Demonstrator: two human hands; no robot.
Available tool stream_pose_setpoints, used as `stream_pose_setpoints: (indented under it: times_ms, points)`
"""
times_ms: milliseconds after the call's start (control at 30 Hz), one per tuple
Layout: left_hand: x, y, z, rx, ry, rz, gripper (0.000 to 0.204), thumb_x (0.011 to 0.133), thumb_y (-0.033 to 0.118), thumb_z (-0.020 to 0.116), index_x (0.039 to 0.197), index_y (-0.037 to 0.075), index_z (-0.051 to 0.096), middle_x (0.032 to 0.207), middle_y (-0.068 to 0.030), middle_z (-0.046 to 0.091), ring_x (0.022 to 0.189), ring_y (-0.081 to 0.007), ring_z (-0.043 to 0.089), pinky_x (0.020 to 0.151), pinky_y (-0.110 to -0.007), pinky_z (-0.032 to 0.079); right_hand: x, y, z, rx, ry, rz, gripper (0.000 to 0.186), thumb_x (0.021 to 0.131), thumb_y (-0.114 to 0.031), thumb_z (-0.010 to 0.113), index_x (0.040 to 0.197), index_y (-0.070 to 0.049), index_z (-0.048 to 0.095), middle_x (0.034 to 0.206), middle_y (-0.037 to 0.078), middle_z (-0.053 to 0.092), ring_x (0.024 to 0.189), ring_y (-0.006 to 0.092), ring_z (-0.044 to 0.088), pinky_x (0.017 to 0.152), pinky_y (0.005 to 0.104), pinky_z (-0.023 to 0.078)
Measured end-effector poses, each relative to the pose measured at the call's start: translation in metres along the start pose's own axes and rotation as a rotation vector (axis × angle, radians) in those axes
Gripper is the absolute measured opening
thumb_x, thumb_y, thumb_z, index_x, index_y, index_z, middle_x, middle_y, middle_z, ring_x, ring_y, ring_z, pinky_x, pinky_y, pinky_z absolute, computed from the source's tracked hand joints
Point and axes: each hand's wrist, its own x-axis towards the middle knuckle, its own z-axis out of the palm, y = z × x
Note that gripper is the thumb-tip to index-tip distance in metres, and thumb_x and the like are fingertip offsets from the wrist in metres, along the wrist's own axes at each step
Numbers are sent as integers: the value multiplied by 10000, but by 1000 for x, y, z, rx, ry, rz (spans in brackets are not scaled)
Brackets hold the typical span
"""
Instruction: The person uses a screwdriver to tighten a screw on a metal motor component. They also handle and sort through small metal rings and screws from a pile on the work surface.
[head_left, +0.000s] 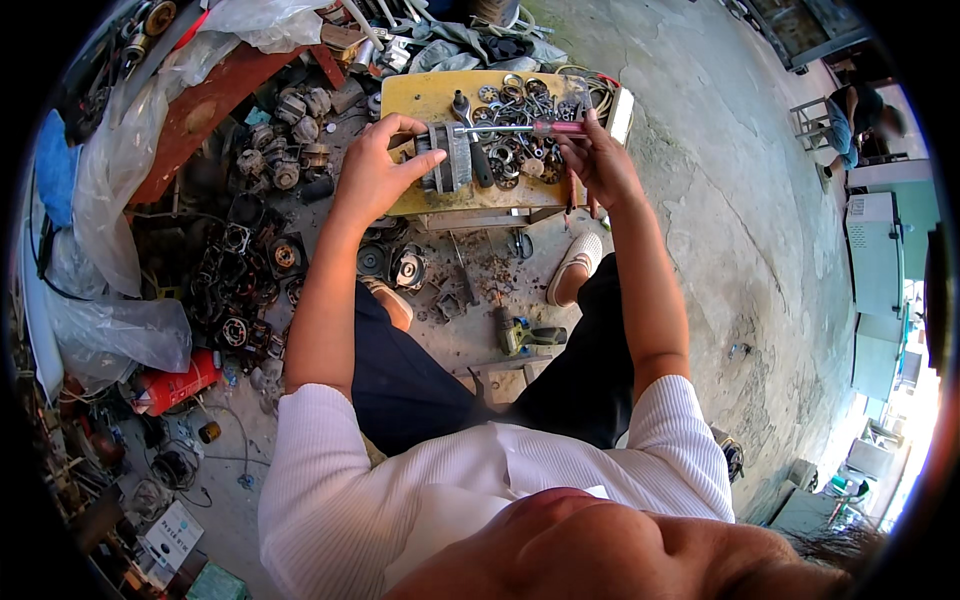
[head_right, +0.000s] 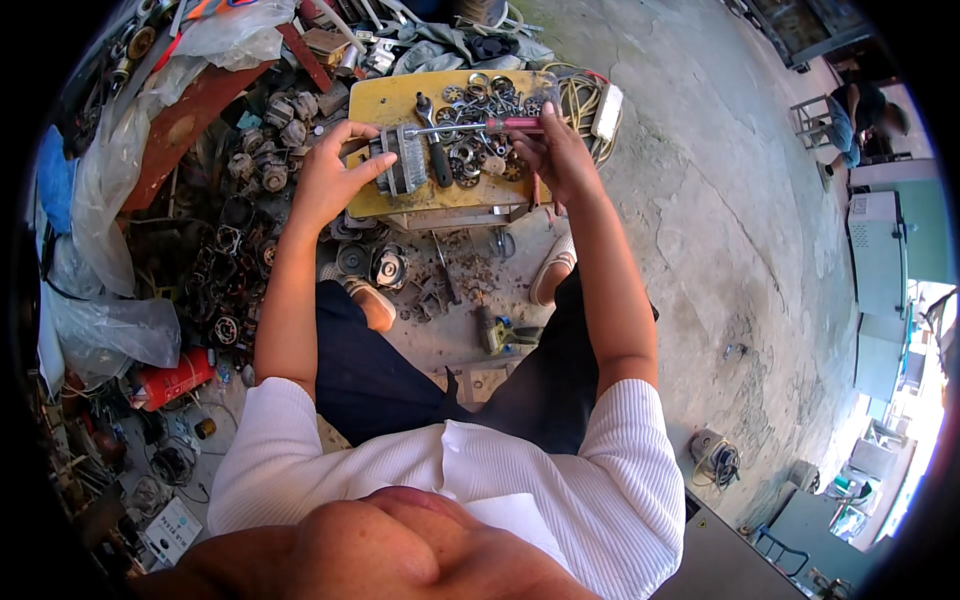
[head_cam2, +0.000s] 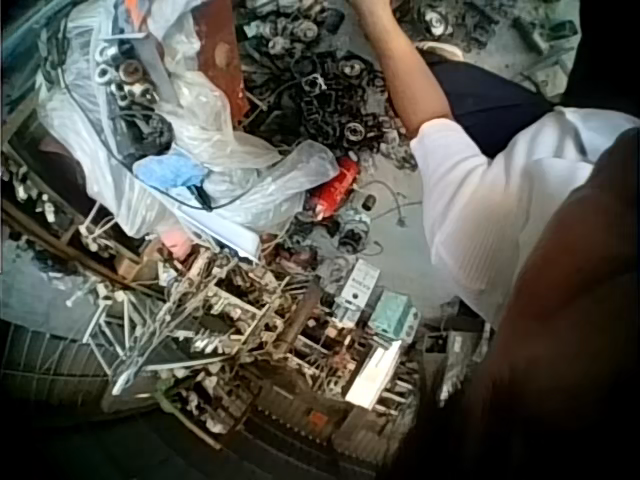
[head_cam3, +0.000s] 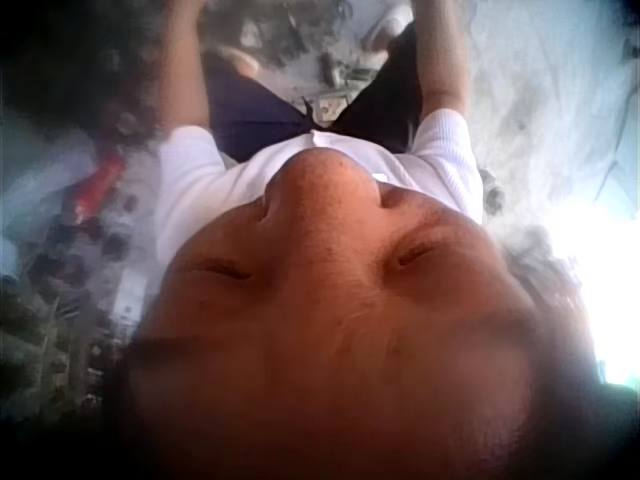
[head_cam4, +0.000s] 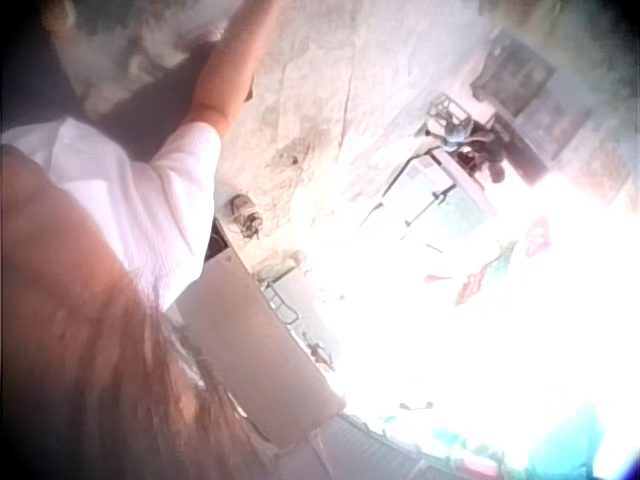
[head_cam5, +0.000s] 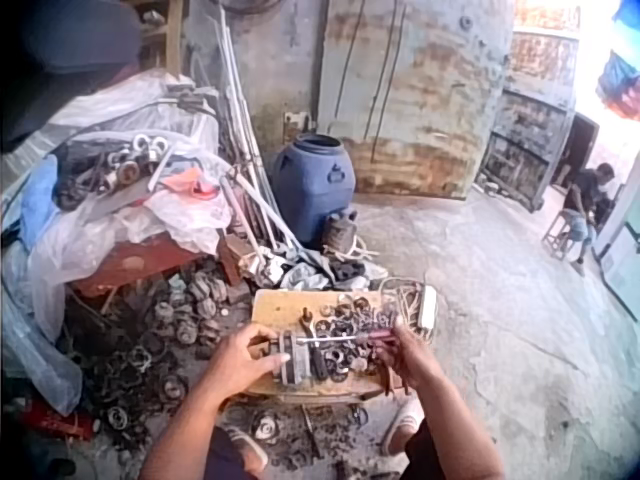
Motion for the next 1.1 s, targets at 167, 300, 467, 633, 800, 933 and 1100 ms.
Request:
stream_pose_setpoints:
  times_ms: [167,300,467,633,800,933,1100]
  points:
    - [0,0,-1,-8,0,-9,396,769,236,807,1038,20,612,1066,-96,670,1031,-211,649,861,-324,492,-7,15,12,66,86,-1,390,978,-425,526,1068,-48,568,974,52,650,844,125,639,711,248,575]
    - [1,1,-2,8,-7,-3,386,766,243,807,1018,25,612,1059,-91,668,1014,-208,651,855,-327,493,-3,19,3,63,139,-22,347,975,-405,541,1128,-98,591,939,-9,624,787,86,600,710,208,552]
    - [1,2,-3,5,-10,-8,377,765,244,806,1003,29,608,1048,-82,667,998,-201,650,845,-325,493,-6,18,1,139,18,-87,350,988,-314,540,1279,-121,565,995,-12,624,838,75,619,788,197,556]
    - [2,0,-5,-56,-27,-25,378,759,251,810,993,34,608,1037,-72,669,982,-183,644,834,-320,492,-8,15,4,139,45,-140,345,978,-216,566,1305,-109,544,1147,31,628,984,107,631,781,193,560]
    - [4,10,-2,-50,-33,-9,371,754,252,814,978,38,611,1017,-70,669,973,-176,641,823,-316,493,-9,19,7,254,115,-111,361,991,-200,543,1337,-105,506,1163,52,605,1035,168,616,907,296,533]
    - [2,-2,-4,-61,-18,-22,388,746,284,814,987,47,623,1008,-94,672,985,-224,647,827,-343,496,-11,25,18,210,181,-98,347,997,-194,533,1335,-122,512,1199,54,594,1082,186,600,918,324,520]
    - [4,2,-3,-47,-25,-14,397,745,301,813,994,52,629,1008,-106,672,999,-249,647,836,-361,496,-4,32,7,200,121,-217,367,980,-255,573,1322,-130,527,1193,33,604,1085,178,599,907,327,495]
